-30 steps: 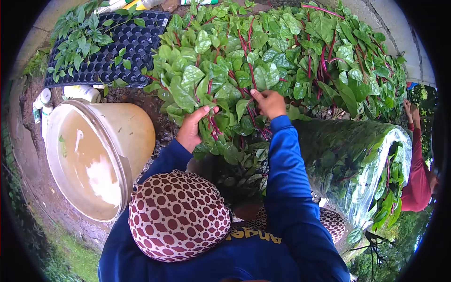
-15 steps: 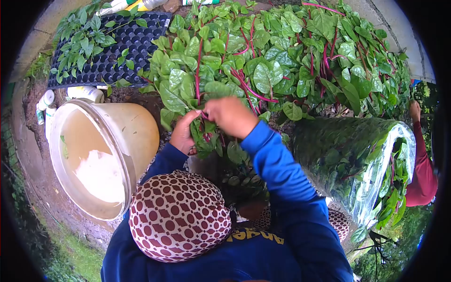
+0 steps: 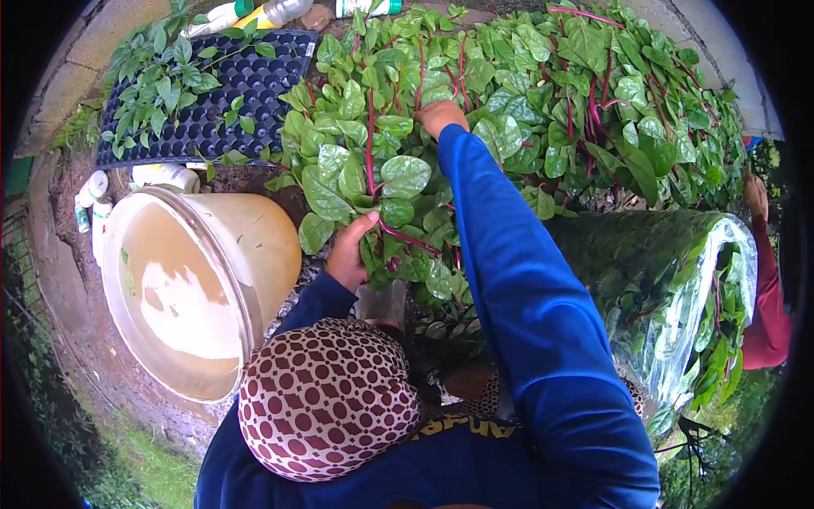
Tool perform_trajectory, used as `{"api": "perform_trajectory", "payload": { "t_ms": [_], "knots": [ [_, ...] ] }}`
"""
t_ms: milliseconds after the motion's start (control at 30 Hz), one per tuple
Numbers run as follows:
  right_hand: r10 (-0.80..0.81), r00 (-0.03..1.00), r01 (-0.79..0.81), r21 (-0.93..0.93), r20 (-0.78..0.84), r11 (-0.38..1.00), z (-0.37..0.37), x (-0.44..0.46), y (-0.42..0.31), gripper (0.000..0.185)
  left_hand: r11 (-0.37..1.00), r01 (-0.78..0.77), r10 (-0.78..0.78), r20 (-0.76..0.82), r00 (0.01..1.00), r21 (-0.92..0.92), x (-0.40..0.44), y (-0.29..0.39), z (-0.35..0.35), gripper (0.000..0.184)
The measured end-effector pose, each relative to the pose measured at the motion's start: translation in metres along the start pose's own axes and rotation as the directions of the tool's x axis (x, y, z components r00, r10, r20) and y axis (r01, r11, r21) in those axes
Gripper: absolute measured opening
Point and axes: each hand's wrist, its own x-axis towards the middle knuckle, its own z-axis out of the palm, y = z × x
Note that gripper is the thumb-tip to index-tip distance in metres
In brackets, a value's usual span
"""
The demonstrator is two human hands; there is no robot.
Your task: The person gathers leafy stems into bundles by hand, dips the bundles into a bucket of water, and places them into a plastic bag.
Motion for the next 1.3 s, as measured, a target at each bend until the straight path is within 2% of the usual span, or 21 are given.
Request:
{"api": "perform_trajectory", "payload": {
  "t_ms": [167, 200, 267, 300, 367, 400, 433, 467, 500, 533, 633, 667, 700, 733, 867, 900, 1033, 1133, 1167, 1267, 1300],
  "knots": [
    [0.071, 0.983, -0.095, -0.136, -0.168, 0.986, 0.010, -0.010, -0.020, 0.039, 0.999, -0.048, 0.048, 0.015, 0.999, -0.007, 0.000, -0.016, -0.007, 0.039],
    [0.045, 0.981, -0.032, 0.072, -0.189, 0.997, 0.008, -0.007, -0.018, 0.037, 0.994, -0.109, 0.109, 0.013, 0.994, 0.031, 0.001, -0.016, -0.006, 0.039],
    [0.010, 0.974, 0.100, 0.464, -0.228, 0.880, 0.014, 0.012, -0.001, 0.033, 0.969, -0.223, 0.224, 0.002, 0.975, 0.106, 0.001, -0.015, -0.007, 0.039],
    [-0.066, 0.945, 0.261, 0.612, -0.321, 0.747, 0.016, 0.038, 0.016, 0.021, 0.979, -0.181, 0.182, -0.004, 0.983, 0.091, -0.004, -0.012, -0.007, 0.039],
    [-0.211, 0.942, 0.331, 0.826, -0.261, 0.456, -0.062, -0.005, 0.005, 0.010, 0.993, -0.106, 0.107, -0.007, 0.994, 0.051, -0.015, 0.001, -0.001, 0.038],
    [-0.229, 0.941, 0.334, 0.795, -0.250, 0.506, -0.096, -0.020, 0.005, 0.014, 0.994, -0.099, 0.100, -0.015, 0.995, 0.041, -0.017, 0.002, -0.003, 0.038],
    [-0.135, 0.976, 0.219, 0.720, -0.173, 0.659, -0.136, -0.055, -0.005, 0.016, 0.995, -0.089, 0.090, -0.018, 0.996, 0.032, -0.018, 0.003, -0.005, 0.038],
    [-0.118, 0.983, 0.182, 0.660, -0.141, 0.729, -0.159, -0.071, 0.000, 0.017, 0.997, -0.078, 0.079, -0.018, 0.997, 0.027, -0.018, 0.003, -0.005, 0.038],
    [-0.173, 0.975, 0.220, 0.616, -0.136, 0.757, -0.171, -0.073, 0.019, 0.016, 0.996, -0.081, 0.081, -0.011, 0.997, 0.028, -0.021, 0.005, -0.001, 0.038],
    [-0.250, 0.948, 0.317, 0.526, -0.197, 0.789, -0.174, -0.086, 0.029, 0.016, 0.998, -0.064, 0.064, 0.005, 0.998, 0.017, -0.020, 0.005, -0.002, 0.038],
    [-0.185, 0.973, 0.217, 0.279, -0.136, 0.935, -0.145, -0.130, 0.067, 0.020, 1.000, -0.012, 0.013, 0.039, 0.999, -0.014, -0.020, -0.001, -0.005, 0.039],
    [-0.299, 0.937, 0.313, 0.051, -0.178, 0.948, -0.121, -0.137, 0.088, 0.018, 1.000, -0.021, 0.021, 0.051, 0.998, -0.008, -0.019, -0.003, -0.004, 0.039],
    [-0.356, 0.909, 0.307, -0.231, -0.215, 0.923, -0.097, -0.149, 0.097, 0.020, 1.000, -0.025, 0.025, 0.061, 0.998, 0.001, -0.018, -0.005, -0.005, 0.038],
    [-0.420, 0.880, 0.334, -0.336, -0.224, 0.880, -0.080, -0.163, 0.096, 0.020, 0.999, -0.030, 0.029, 0.070, 0.997, 0.013, -0.016, -0.009, -0.006, 0.038],
    [-0.359, 0.879, 0.152, -0.527, -0.315, 0.836, -0.041, -0.176, 0.084, 0.035, 0.987, -0.148, 0.148, 0.016, 0.989, 0.064, -0.006, -0.023, -0.011, 0.035],
    [-0.204, 0.952, 0.075, -0.476, -0.227, 0.877, -0.043, -0.175, 0.074, 0.047, 0.983, -0.170, 0.170, 0.004, 0.985, 0.074, -0.005, -0.023, -0.010, 0.034],
    [-0.064, 0.984, -0.011, -0.418, -0.165, 0.908, -0.033, -0.164, 0.068, 0.056, 0.966, -0.244, 0.248, -0.045, 0.968, 0.079, -0.009, -0.022, 0.010, 0.031],
    [-0.052, 0.991, -0.009, -0.456, -0.120, 0.890, -0.031, -0.153, 0.086, 0.055, 0.963, -0.254, 0.258, -0.040, 0.965, 0.090, -0.006, -0.024, 0.006, 0.030],
    [-0.171, 0.978, 0.085, -0.522, -0.120, 0.849, -0.032, -0.151, 0.095, 0.056, 0.965, -0.242, 0.247, -0.038, 0.968, 0.103, -0.006, -0.023, 0.004, 0.030],
    [-0.040, 0.955, 0.187, -0.495, 0.293, 0.849, -0.075, -0.150, 0.081, 0.060, 0.963, -0.236, 0.243, -0.041, 0.969, 0.128, -0.006, -0.020, 0.000, 0.031],
    [-0.147, 0.919, 0.299, -0.404, 0.365, 0.865, -0.082, -0.145, 0.092, 0.050, 0.959, -0.253, 0.261, -0.047, 0.964, 0.126, -0.002, -0.022, -0.004, 0.031]
  ]
}}
